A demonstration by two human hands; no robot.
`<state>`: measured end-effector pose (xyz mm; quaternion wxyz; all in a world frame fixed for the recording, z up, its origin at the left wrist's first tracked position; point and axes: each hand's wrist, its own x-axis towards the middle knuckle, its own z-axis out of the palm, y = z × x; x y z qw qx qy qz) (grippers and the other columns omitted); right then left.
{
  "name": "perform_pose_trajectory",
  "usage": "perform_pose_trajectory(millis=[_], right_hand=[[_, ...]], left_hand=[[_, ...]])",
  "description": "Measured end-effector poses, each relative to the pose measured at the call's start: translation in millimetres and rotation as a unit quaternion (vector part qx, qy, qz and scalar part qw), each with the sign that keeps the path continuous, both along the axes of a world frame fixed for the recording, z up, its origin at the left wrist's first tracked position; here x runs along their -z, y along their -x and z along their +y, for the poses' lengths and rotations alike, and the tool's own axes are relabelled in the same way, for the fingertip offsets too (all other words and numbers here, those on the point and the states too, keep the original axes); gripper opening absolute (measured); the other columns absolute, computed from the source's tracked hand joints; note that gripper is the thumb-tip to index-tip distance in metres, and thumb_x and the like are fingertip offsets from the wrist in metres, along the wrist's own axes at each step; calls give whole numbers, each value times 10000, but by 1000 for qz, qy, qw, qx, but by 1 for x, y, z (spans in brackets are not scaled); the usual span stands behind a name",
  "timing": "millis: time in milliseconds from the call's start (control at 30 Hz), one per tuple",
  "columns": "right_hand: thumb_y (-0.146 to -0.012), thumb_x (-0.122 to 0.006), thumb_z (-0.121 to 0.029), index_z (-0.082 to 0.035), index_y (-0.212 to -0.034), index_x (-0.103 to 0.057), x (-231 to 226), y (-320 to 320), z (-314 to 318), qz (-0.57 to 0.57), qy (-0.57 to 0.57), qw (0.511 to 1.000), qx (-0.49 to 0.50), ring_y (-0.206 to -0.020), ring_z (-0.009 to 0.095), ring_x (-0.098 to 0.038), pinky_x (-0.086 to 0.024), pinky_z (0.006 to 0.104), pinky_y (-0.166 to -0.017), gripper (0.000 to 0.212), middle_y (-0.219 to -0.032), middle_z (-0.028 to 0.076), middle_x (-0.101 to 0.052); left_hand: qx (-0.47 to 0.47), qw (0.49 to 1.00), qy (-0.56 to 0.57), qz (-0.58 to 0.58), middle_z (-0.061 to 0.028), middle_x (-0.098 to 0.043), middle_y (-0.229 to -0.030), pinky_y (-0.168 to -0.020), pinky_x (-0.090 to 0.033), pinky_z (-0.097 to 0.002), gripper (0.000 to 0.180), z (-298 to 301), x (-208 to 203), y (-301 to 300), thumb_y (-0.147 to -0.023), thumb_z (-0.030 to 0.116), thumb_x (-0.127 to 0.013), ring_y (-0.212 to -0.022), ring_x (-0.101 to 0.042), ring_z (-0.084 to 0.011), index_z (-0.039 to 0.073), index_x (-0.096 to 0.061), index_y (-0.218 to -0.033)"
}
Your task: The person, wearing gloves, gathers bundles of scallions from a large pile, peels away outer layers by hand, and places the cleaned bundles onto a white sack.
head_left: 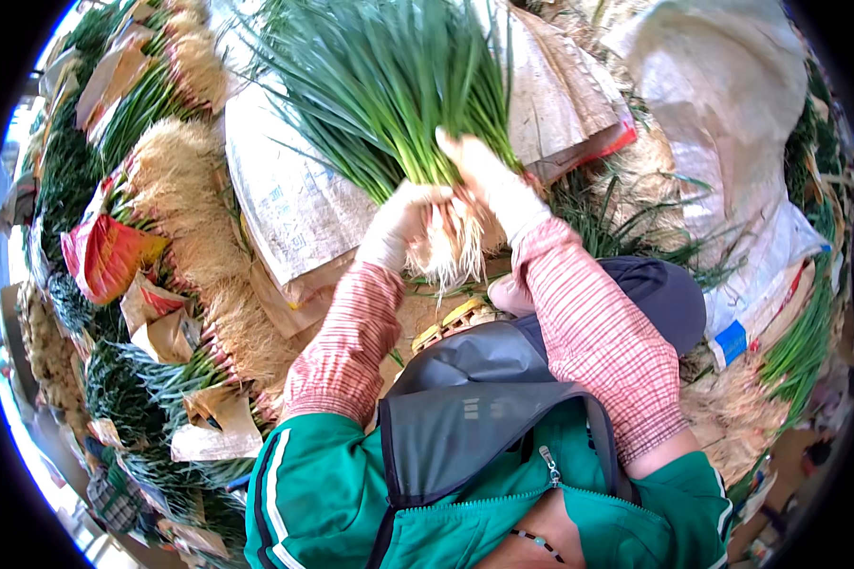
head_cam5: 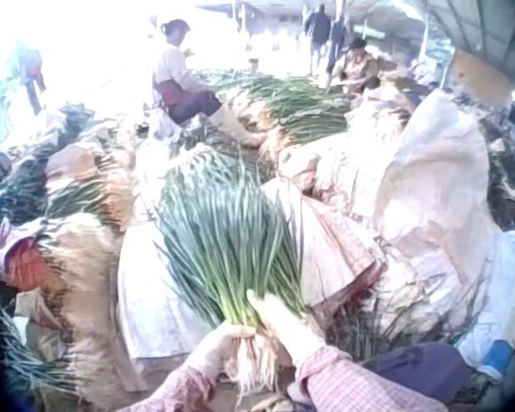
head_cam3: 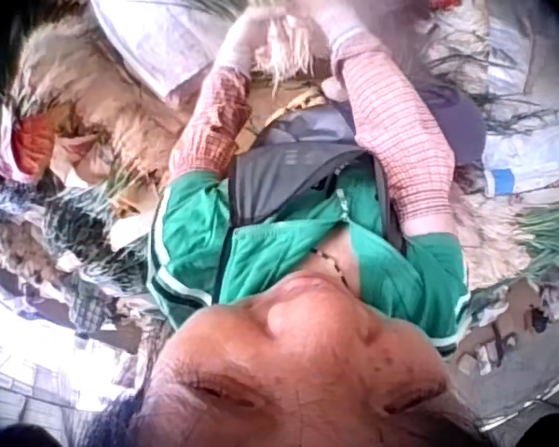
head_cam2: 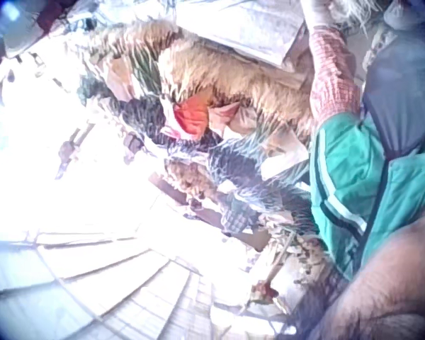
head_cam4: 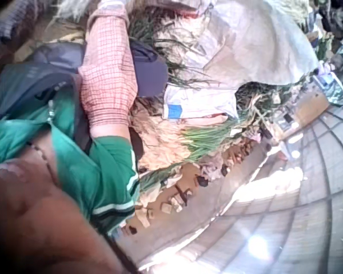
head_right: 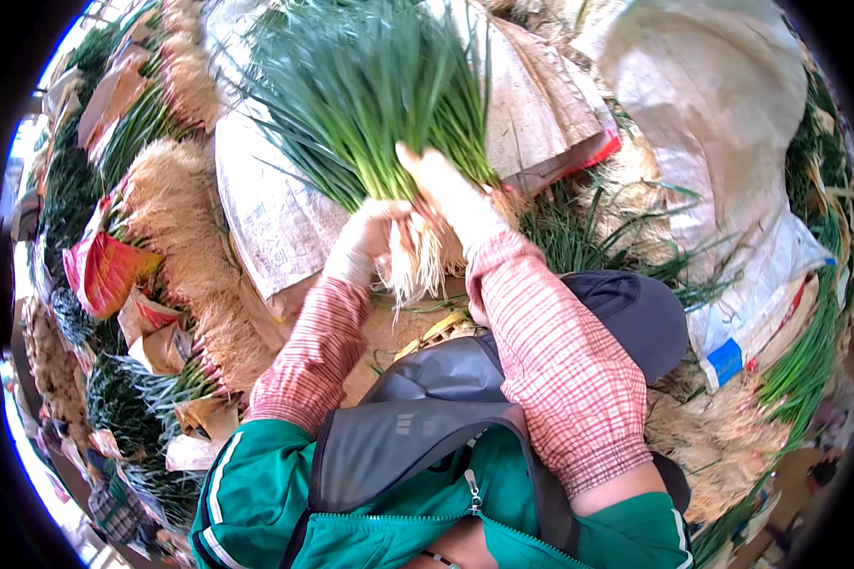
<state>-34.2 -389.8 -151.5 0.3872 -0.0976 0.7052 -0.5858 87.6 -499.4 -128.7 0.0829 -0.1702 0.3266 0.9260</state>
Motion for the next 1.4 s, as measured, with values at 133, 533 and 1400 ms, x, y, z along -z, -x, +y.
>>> perform_pose_trajectory(millis=[133, 533, 1400], right_hand=[[-970, -476, -342, 20, -1064, -570, 30, -12, 19, 5, -142, 987, -76, -854, 240, -584, -482, 358, -788, 386, -938, 138, -625], [-942, -513, -266, 67, -1266, -423, 30, -15, -18, 85, -183, 972, -117, -1106, 388, -555, -427, 398, -953, 473, -1185, 285, -560], [-889, -569, -423, 30, -1020, -661, 11, 7, -3, 160, -482, 814, -282, -966, 357, -632, -479, 407, -877, 480, -1000, 219, -665]], left_hand=[[18, 988, -146, -40, -183, -689, -812, -633, -566, -325, 289, 12, 81, -23, -804, 152, -603, -677, -680, -259, -100, -630, -943], [-136, 981, 135, -6, -116, -628, -816, -396, -495, -263, 335, 2, 61, -17, -865, 16, -612, -485, -601, -169, 14, -389, -1115], [-74, 837, 533, -99, -175, -428, -1279, -977, -448, -346, 783, -22, 125, -65, -779, 20, -672, -1120, -519, -271, 15, -251, -1439]])
